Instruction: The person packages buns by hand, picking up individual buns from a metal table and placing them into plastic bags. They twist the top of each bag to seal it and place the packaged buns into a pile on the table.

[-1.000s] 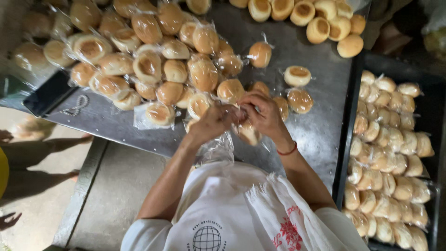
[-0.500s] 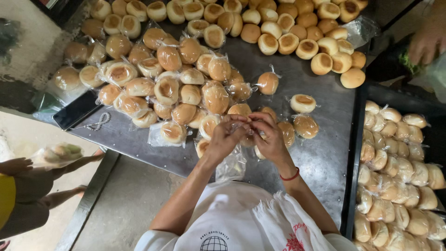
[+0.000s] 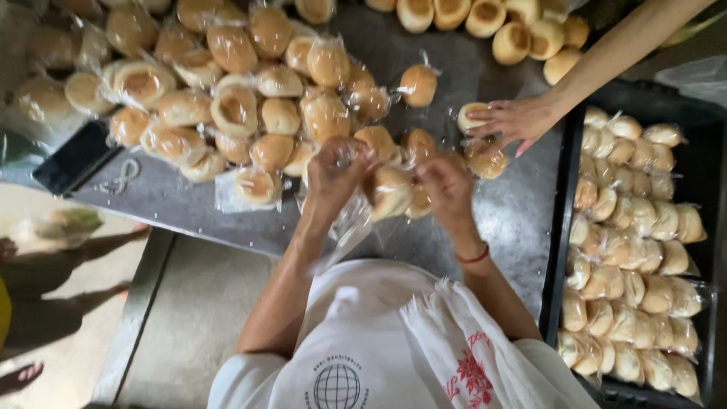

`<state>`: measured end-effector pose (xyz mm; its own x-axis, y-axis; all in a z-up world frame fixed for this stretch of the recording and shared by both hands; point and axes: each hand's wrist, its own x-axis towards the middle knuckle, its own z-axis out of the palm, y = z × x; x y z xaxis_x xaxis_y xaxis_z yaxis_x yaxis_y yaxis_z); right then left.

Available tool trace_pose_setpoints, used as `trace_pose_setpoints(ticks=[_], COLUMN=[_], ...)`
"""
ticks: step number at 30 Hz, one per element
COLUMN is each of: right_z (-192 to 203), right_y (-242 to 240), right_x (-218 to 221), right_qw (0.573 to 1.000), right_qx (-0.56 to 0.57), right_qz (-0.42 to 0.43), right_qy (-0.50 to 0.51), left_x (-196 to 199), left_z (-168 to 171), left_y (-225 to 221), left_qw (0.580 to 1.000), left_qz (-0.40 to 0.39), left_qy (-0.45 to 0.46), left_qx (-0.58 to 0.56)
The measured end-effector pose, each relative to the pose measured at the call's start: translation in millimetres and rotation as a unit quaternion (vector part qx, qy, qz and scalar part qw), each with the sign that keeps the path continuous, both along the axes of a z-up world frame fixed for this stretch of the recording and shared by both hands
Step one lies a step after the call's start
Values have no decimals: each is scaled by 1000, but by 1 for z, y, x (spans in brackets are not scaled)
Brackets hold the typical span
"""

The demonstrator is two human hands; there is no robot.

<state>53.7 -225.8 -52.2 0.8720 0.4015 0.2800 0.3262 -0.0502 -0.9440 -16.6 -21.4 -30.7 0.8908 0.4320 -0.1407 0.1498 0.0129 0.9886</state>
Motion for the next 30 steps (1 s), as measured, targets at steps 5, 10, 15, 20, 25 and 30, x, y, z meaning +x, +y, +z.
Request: trace_pose_setpoints(ticks=[5,10,15,20,25,30], right_z=[12,-20,-36,-22,-17,-21], right_y=[-14,11,16,6,3,3], right_x=[6,-8,-12,1,6,18], right_qw=[967,995,962,976,981,964], right_qx=[-108,-7,83,156,130,205], right_qz=[-154,96,22,-56,-27,-36], right_qy=[-170,35,259,144,145,163], left_x=[5,6,2,9,19,13], left_z=[1,5,-7,-33,-47,-40], left_y=[-6,-26,-20,-9,-17,-22], left_qw=[977,957,972,994,988,997], left_qz=[52,62,52,-12,-71,-68], left_qy=[-198,-235,-178,-89,-77,38], left_qx=[66,157,144,-61,-114,-16])
